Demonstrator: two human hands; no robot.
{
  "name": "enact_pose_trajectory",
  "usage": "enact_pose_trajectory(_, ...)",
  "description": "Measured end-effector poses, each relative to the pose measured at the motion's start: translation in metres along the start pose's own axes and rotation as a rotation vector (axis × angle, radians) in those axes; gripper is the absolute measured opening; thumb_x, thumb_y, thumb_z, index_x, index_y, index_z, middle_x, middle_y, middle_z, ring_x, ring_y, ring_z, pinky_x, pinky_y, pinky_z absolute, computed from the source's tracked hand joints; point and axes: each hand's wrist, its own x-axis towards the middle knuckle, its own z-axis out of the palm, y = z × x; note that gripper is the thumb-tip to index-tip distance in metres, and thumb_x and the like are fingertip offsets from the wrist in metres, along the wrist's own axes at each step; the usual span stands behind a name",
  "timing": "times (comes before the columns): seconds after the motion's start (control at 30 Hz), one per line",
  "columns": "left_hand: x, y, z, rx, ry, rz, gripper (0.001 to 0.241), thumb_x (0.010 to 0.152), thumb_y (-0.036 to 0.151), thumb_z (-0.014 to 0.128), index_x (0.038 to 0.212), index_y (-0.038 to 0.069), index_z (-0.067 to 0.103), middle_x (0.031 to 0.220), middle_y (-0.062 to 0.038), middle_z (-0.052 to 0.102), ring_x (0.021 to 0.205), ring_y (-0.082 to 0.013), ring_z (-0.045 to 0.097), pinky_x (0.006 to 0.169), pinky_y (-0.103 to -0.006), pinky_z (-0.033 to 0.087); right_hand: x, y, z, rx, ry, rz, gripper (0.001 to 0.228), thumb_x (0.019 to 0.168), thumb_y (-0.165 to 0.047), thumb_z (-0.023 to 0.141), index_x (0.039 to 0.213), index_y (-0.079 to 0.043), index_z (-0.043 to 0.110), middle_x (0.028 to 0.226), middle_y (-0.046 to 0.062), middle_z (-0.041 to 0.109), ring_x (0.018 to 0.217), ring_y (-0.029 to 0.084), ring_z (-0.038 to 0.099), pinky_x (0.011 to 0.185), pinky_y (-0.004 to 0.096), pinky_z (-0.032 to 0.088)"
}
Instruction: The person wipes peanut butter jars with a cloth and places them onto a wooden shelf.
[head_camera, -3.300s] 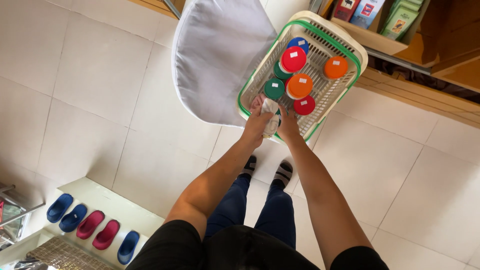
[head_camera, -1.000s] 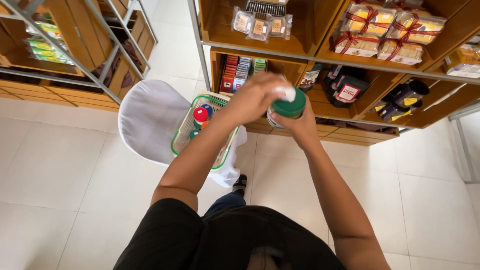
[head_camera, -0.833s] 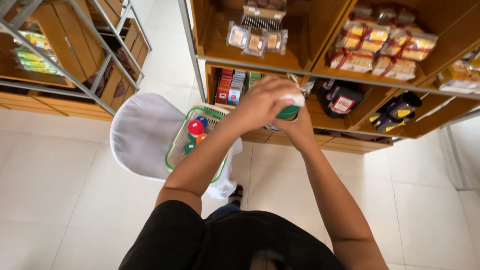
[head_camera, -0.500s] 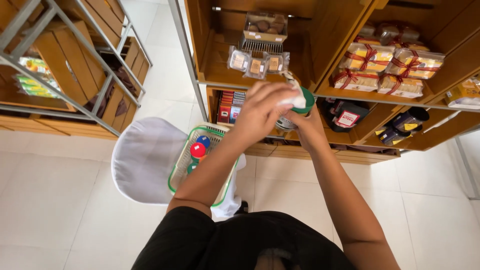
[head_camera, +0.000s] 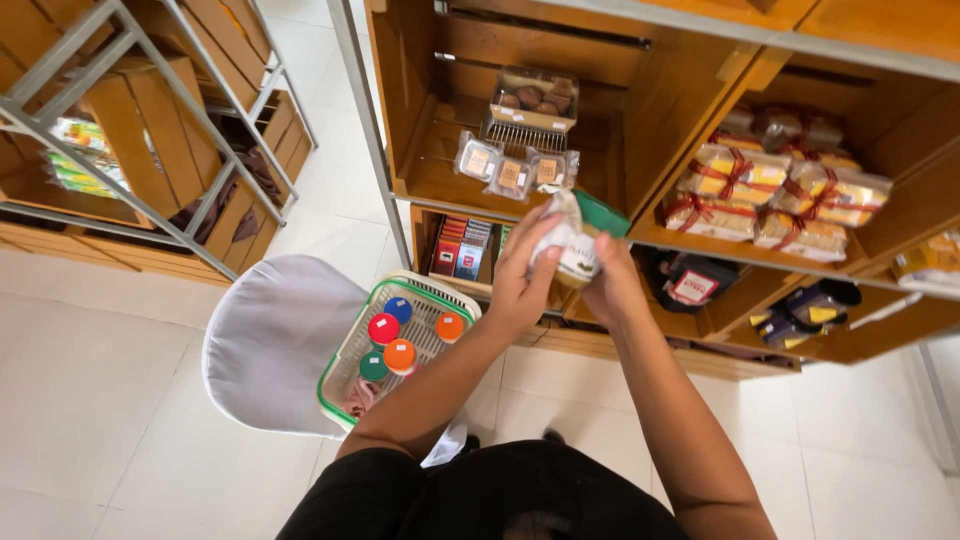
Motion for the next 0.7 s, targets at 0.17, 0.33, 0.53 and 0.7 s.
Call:
enact_pose_trajectory(0.17, -0.006, -0.013, 0.027, -0.624, 0.255, -0.748, 0.046, 0.106, 0.019, 0.056, 0.15, 0.007, 0.047, 0.14, -0.019, 0.058, 0.13, -0.0278, 0.054, 0.111, -0.0443, 0.046, -0.005, -0.037, 0.017, -0.604, -0.088, -0.55, 0.091, 0.074, -0.017, 0.094, 0.147, -0.008, 0.04, 0.134, 0.014, 0.055, 0.127, 0.022, 0.048, 0.116, 0.048, 0.036)
enact_pose_trajectory(0.33, -0.005, -0.015, 0.063, -1.146, 0.354, -0.95, 0.032, 0.104, 0.023, 0.059, 0.134, 0.012, 0.061, 0.119, -0.015, 0.071, 0.103, -0.026, 0.071, 0.09, -0.0438, 0.058, 0.004, -0.075, 0.018, -0.642, -0.228, -0.729, 0.097, 0.075, -0.023, 0.094, 0.15, -0.009, 0.035, 0.136, 0.012, 0.052, 0.131, 0.02, 0.045, 0.12, 0.046, 0.031)
enact_pose_trajectory(0.53, 0.021, 0.005, 0.093, -1.274, 0.377, -0.993, 0.032, 0.1, 0.038, 0.066, 0.116, 0.011, 0.069, 0.103, -0.014, 0.075, 0.082, -0.0262, 0.075, 0.064, -0.0426, 0.063, 0.015, -0.113, -0.007, -0.791, -0.373, -0.747, 0.097, 0.075, -0.026, 0.094, 0.149, -0.003, 0.036, 0.138, 0.019, 0.049, 0.133, 0.03, 0.049, 0.118, 0.053, 0.032)
enact_pose_trajectory(0.7, 0.021, 0.014, 0.119, -1.119, 0.473, -0.861, 0.03, 0.106, 0.033, 0.057, 0.127, 0.012, 0.059, 0.113, -0.015, 0.07, 0.094, -0.027, 0.073, 0.074, -0.0399, 0.062, 0.018, -0.11, -0.025, -0.619, -0.353, -0.671, 0.079, 0.084, -0.007, 0.087, 0.148, -0.007, 0.041, 0.136, 0.013, 0.049, 0.131, 0.024, 0.053, 0.115, 0.045, 0.038)
